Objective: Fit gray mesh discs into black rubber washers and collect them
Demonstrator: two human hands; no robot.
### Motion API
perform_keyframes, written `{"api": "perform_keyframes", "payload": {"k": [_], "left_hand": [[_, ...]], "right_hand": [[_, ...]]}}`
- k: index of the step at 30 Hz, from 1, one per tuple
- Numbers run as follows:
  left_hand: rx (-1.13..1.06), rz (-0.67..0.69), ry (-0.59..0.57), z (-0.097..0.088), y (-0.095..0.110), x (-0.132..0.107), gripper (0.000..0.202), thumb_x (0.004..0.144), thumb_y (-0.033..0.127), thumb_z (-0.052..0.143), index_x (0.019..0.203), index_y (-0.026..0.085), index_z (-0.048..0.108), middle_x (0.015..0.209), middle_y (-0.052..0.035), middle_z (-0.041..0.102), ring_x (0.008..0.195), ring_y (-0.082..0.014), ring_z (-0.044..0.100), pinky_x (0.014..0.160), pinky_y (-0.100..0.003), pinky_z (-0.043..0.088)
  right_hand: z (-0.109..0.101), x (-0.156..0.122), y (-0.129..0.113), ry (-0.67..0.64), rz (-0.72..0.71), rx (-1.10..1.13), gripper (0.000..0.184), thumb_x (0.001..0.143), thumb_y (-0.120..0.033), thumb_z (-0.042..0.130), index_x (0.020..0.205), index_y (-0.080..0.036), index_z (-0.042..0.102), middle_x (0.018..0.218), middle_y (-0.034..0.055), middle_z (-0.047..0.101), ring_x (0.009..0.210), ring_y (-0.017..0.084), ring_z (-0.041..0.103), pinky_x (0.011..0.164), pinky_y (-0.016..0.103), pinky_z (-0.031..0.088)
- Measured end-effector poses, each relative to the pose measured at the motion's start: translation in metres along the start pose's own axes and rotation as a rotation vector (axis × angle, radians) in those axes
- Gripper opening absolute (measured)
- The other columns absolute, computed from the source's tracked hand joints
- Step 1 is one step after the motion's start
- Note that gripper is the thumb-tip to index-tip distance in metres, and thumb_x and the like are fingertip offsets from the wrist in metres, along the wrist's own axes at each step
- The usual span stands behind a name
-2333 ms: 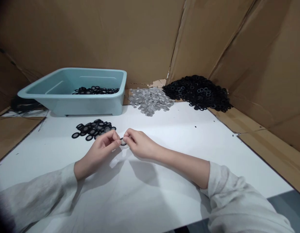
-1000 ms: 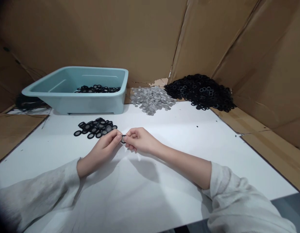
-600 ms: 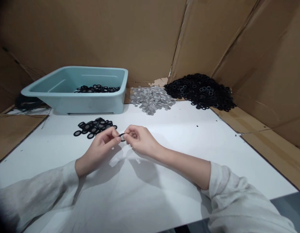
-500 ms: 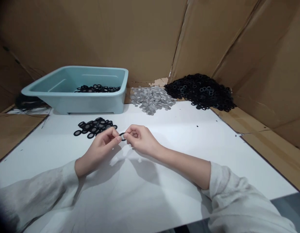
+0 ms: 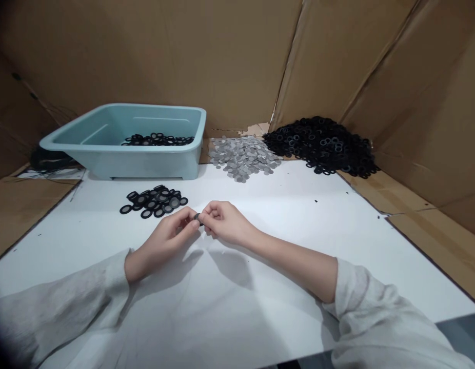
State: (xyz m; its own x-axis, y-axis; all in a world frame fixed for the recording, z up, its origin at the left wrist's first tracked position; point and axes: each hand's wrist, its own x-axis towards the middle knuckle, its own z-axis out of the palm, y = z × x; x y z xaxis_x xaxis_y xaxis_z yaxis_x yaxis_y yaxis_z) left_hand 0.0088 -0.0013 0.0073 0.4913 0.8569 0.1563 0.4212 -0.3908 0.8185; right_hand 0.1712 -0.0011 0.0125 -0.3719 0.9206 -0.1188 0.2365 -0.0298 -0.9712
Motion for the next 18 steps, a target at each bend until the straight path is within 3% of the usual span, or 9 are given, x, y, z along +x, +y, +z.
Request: {"api": "perform_keyframes", "payload": {"k": [6,18], "left_hand": [[-0.056,-0.028,0.078,-0.0018,0.0031,0.0008,0.021,0.082,0.027,0.045,0.064,0.018,0.038,0.06,0.0044,0.039,0.056,-0.0096,0.037,0.052,-0.022,0.029],[-0.067,-0.053,0.078,0.0014,-0.0051,-0.001,0.022,0.084,0.033,0.041,0.069,0.018,0.04,0.06,0.0039,0.039,0.055,-0.0108,0.037,0.052,-0.022,0.029]], "right_hand": [[-0.0018,-0.0033,-0.005,0.066,-0.079,-0.049,0.015,0.079,-0.027,0.049,0.07,-0.015,0.048,0.055,-0.0023,0.049,0.049,0.008,0.047,0.049,0.021,0.037],[0.006,-0.0004,0.0031,0.044,-0.021,0.172,0.022,0.077,-0.035,0.055,0.068,-0.016,0.048,0.058,-0.0013,0.055,0.046,0.007,0.048,0.045,0.02,0.038]]}}
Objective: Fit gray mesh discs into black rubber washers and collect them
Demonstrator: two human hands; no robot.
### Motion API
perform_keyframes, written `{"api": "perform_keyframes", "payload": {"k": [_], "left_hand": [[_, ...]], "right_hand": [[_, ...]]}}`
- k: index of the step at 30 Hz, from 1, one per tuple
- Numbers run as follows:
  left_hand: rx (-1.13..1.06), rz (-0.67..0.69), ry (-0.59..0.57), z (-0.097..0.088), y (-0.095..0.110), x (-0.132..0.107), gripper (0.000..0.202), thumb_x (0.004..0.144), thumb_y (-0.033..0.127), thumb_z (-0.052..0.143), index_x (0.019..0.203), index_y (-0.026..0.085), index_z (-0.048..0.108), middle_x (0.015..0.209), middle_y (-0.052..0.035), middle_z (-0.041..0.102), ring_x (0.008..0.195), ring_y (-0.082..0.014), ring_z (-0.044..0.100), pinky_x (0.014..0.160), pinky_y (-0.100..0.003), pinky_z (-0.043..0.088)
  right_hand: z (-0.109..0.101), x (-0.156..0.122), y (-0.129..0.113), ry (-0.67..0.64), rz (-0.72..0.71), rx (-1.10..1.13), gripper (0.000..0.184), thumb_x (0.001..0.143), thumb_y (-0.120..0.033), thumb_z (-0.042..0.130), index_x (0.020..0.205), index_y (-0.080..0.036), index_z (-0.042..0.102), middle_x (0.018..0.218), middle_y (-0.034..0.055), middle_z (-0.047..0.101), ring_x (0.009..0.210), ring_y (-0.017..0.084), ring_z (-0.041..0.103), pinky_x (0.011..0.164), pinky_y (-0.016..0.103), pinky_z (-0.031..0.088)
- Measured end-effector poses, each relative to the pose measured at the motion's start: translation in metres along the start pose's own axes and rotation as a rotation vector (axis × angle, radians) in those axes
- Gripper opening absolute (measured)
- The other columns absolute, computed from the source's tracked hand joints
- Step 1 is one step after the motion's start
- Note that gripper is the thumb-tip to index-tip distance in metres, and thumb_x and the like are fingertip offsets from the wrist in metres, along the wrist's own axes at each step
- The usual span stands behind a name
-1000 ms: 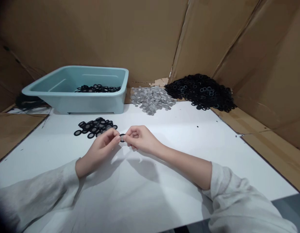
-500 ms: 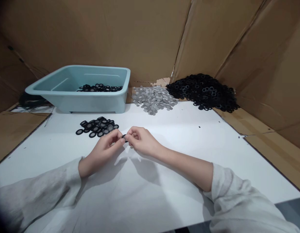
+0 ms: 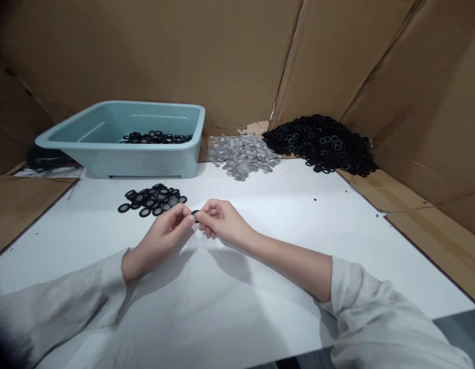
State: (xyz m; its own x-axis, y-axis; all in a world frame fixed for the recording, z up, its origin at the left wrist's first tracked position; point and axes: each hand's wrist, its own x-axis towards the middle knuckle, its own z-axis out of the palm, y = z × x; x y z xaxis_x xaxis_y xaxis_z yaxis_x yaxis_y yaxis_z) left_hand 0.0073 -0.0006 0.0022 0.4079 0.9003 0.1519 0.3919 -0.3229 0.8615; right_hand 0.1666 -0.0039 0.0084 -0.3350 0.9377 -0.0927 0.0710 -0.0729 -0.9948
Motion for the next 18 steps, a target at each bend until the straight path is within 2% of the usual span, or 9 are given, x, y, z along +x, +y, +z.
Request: {"api": "perform_keyframes", "payload": {"k": [5,8,11,14,18], "left_hand": [[0.011,0.021,0.037,-0.0011,-0.0016,0.0032,0.025,0.087,0.033,0.037,0.068,0.018,0.041,0.06,0.0035,0.039,0.056,-0.0109,0.037,0.052,-0.023,0.029],[-0.002,-0.009,0.073,-0.0004,-0.002,0.0044,0.026,0.087,0.033,0.037,0.066,0.018,0.041,0.058,0.0039,0.037,0.053,-0.0101,0.035,0.05,-0.022,0.028],[-0.062,-0.031,0.08,0.0013,-0.0022,0.0044,0.021,0.085,0.033,0.042,0.072,0.017,0.044,0.063,0.0029,0.042,0.056,-0.0097,0.039,0.052,-0.022,0.032],[-0.096,-0.055,0.105,0.0021,-0.002,0.0037,0.015,0.081,0.032,0.048,0.076,0.017,0.047,0.067,0.0023,0.046,0.058,-0.0097,0.042,0.052,-0.021,0.034],[-0.094,-0.082,0.105,0.0015,-0.0011,0.0039,0.015,0.079,0.029,0.049,0.07,0.017,0.047,0.06,0.0038,0.045,0.053,-0.0091,0.041,0.049,-0.021,0.032]], "right_hand": [[-0.0032,0.0017,-0.001,-0.05,0.038,0.052,0.026,0.074,-0.038,0.058,0.066,-0.013,0.054,0.056,-0.0003,0.054,0.047,0.007,0.048,0.049,0.021,0.039],[-0.0029,0.0017,0.0,0.012,0.028,0.074,0.026,0.071,-0.037,0.061,0.064,-0.012,0.057,0.053,-0.0015,0.051,0.047,0.007,0.045,0.049,0.021,0.037],[-0.0026,0.0018,0.0021,0.085,0.013,0.087,0.027,0.071,-0.037,0.061,0.064,-0.012,0.058,0.051,-0.0022,0.049,0.046,0.006,0.042,0.047,0.021,0.033],[-0.003,0.0017,0.0024,0.071,0.02,0.043,0.025,0.071,-0.035,0.061,0.065,-0.011,0.059,0.053,-0.0014,0.05,0.046,0.006,0.042,0.046,0.02,0.033],[-0.0023,0.0011,-0.0003,0.085,0.009,-0.006,0.018,0.071,-0.03,0.061,0.072,-0.012,0.057,0.057,-0.0015,0.052,0.049,0.007,0.046,0.048,0.02,0.036]]}}
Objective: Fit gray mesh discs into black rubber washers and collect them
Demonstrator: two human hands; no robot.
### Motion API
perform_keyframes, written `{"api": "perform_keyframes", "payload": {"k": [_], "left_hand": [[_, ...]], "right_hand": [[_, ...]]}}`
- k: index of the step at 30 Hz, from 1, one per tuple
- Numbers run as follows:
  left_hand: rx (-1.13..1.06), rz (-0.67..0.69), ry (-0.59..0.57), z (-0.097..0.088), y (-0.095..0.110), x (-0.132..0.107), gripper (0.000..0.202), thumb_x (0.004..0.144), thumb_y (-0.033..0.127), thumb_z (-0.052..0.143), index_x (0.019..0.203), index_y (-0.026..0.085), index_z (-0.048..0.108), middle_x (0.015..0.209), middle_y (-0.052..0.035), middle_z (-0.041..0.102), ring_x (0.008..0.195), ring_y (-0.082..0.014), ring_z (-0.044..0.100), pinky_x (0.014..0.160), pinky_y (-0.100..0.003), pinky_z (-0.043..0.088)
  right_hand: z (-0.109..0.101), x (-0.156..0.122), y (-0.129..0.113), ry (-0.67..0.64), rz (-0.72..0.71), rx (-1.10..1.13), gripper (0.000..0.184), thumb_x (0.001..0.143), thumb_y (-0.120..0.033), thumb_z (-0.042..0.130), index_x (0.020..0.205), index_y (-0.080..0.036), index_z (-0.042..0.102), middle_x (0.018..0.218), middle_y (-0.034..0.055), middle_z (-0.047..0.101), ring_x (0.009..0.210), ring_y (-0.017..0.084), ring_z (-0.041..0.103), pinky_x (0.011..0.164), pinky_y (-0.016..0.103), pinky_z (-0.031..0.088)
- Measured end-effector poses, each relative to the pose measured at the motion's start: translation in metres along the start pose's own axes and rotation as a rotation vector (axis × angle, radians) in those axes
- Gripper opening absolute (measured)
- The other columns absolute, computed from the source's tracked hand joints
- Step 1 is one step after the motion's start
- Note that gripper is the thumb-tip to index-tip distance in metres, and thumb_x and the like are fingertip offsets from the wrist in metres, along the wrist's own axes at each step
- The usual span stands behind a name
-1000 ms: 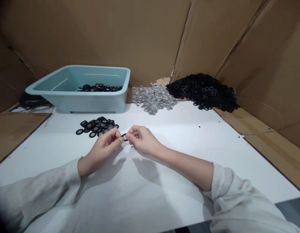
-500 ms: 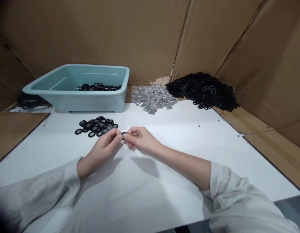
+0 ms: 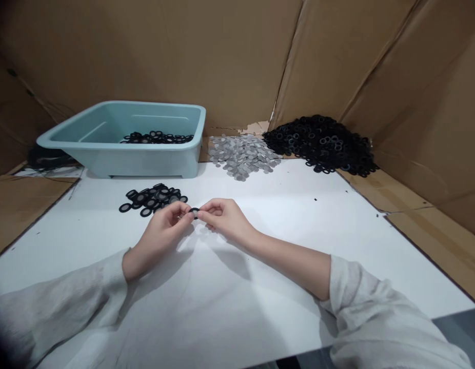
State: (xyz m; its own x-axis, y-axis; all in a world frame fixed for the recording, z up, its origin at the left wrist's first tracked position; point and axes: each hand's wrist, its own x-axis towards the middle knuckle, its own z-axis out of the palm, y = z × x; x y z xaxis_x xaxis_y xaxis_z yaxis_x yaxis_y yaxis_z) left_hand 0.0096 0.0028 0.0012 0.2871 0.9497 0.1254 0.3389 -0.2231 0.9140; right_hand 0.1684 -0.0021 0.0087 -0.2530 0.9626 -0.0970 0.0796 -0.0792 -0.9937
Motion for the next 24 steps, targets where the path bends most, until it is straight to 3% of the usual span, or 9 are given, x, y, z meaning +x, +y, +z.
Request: {"api": "perform_keyframes", "payload": {"k": [11,15,24], "left_hand": [[0.092,0.02,0.034,0.0033,0.0065,-0.0008,0.013,0.08,0.027,0.046,0.072,0.017,0.048,0.066,0.0024,0.049,0.057,-0.01,0.046,0.053,-0.022,0.035],[0.155,0.029,0.07,0.0023,0.0082,-0.0006,0.014,0.079,0.026,0.047,0.069,0.016,0.048,0.063,0.0024,0.049,0.057,-0.0105,0.046,0.054,-0.022,0.035],[0.042,0.011,-0.006,0.0024,0.0057,-0.002,0.015,0.081,0.026,0.045,0.07,0.017,0.047,0.061,0.0035,0.049,0.054,-0.0092,0.045,0.051,-0.02,0.034]], "right_hand": [[0.007,-0.0006,0.0024,0.024,-0.134,-0.048,0.01,0.076,-0.025,0.053,0.075,-0.014,0.052,0.057,-0.0033,0.049,0.052,0.008,0.047,0.051,0.022,0.038],[0.006,-0.0018,-0.0004,0.052,-0.125,-0.07,0.009,0.076,-0.023,0.053,0.073,-0.014,0.053,0.057,-0.0029,0.051,0.052,0.008,0.049,0.052,0.022,0.039],[0.0053,-0.0003,0.0016,0.034,-0.064,0.078,0.016,0.07,-0.027,0.063,0.069,-0.012,0.057,0.057,0.0007,0.058,0.055,0.01,0.056,0.058,0.025,0.045]]}}
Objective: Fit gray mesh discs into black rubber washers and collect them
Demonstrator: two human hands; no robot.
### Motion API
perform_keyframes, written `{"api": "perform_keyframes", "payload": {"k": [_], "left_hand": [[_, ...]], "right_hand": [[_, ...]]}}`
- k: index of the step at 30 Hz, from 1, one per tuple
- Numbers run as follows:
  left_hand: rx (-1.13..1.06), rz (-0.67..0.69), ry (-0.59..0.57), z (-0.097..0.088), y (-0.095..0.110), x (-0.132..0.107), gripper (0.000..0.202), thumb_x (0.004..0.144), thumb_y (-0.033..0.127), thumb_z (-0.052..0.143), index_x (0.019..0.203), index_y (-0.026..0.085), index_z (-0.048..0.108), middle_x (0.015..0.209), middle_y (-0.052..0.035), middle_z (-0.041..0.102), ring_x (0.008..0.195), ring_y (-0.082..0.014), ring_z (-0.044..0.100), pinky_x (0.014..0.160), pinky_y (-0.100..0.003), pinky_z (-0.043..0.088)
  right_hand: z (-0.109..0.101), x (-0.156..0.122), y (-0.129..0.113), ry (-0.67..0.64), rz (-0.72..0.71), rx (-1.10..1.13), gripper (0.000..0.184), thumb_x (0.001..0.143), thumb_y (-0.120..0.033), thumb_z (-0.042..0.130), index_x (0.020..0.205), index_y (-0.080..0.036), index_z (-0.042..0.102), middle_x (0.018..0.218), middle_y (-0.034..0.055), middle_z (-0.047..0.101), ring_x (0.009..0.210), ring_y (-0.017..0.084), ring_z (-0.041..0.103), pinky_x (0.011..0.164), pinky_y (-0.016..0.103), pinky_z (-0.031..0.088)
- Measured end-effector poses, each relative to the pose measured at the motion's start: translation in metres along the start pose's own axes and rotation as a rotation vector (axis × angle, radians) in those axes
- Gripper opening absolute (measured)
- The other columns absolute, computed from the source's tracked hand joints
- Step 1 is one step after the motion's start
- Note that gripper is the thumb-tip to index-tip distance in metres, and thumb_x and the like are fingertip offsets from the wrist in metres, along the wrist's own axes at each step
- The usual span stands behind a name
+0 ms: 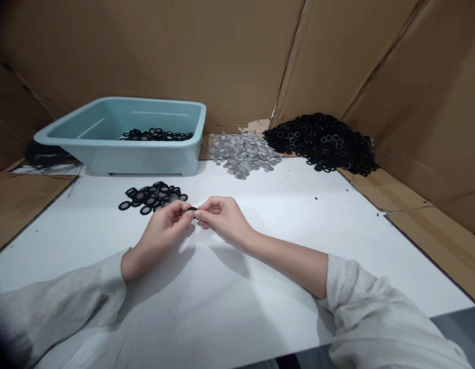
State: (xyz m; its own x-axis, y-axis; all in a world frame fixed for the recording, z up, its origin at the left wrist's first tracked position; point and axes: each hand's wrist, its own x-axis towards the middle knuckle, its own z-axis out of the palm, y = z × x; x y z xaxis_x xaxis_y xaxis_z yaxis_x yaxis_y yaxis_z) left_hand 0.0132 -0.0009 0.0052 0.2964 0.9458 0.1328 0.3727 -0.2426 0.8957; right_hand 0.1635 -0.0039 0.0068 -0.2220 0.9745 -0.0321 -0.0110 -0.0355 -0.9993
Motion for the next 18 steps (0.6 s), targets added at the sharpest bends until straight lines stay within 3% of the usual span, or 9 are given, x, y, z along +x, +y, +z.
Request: {"api": "perform_keyframes", "payload": {"k": [4,7,12,16,18], "left_hand": [[-0.082,-0.029,0.007,0.0011,0.0005,0.0007,0.015,0.081,0.029,0.046,0.072,0.017,0.047,0.064,0.0031,0.05,0.056,-0.0094,0.047,0.052,-0.02,0.036],[-0.139,-0.051,0.012,0.0015,0.001,0.0014,0.015,0.08,0.03,0.048,0.075,0.016,0.049,0.07,0.0018,0.051,0.059,-0.0101,0.049,0.053,-0.02,0.037],[-0.081,-0.013,-0.019,-0.0002,0.0024,0.0001,0.013,0.08,0.026,0.047,0.074,0.015,0.051,0.066,0.002,0.049,0.06,-0.0106,0.047,0.055,-0.021,0.036],[0.014,0.027,-0.086,-0.0001,0.0017,-0.0012,0.01,0.078,0.02,0.045,0.074,0.015,0.052,0.067,0.0016,0.05,0.064,-0.0118,0.047,0.059,-0.023,0.036],[-0.013,0.007,-0.096,0.0005,0.0007,-0.0006,0.01,0.078,0.022,0.045,0.074,0.015,0.052,0.067,0.0017,0.05,0.063,-0.0116,0.047,0.057,-0.023,0.036]], "right_hand": [[0.0018,0.0006,0.002,0.037,-0.118,0.037,0.015,0.071,-0.024,0.062,0.082,-0.015,0.055,0.06,-0.0025,0.057,0.056,0.01,0.057,0.058,0.025,0.046],[0.0031,-0.0004,0.0035,0.057,-0.224,-0.007,0.009,0.074,-0.022,0.059,0.08,-0.016,0.055,0.068,-0.0009,0.058,0.062,0.01,0.057,0.059,0.024,0.047],[0.0023,-0.004,0.0054,0.1,-0.402,-0.27,0.009,0.08,-0.019,0.052,0.083,-0.017,0.06,0.081,0.0028,0.062,0.075,0.012,0.057,0.067,0.025,0.046],[-0.0022,-0.0056,0.0047,0.027,-0.585,-0.51,0.02,0.084,-0.013,0.043,0.089,-0.019,0.062,0.086,0.005,0.06,0.08,0.013,0.056,0.072,0.027,0.045],[-0.0045,-0.005,0.0044,-0.01,-0.612,-0.564,0.022,0.084,-0.012,0.043,0.092,-0.019,0.062,0.086,0.0055,0.058,0.08,0.014,0.055,0.072,0.027,0.045]]}}
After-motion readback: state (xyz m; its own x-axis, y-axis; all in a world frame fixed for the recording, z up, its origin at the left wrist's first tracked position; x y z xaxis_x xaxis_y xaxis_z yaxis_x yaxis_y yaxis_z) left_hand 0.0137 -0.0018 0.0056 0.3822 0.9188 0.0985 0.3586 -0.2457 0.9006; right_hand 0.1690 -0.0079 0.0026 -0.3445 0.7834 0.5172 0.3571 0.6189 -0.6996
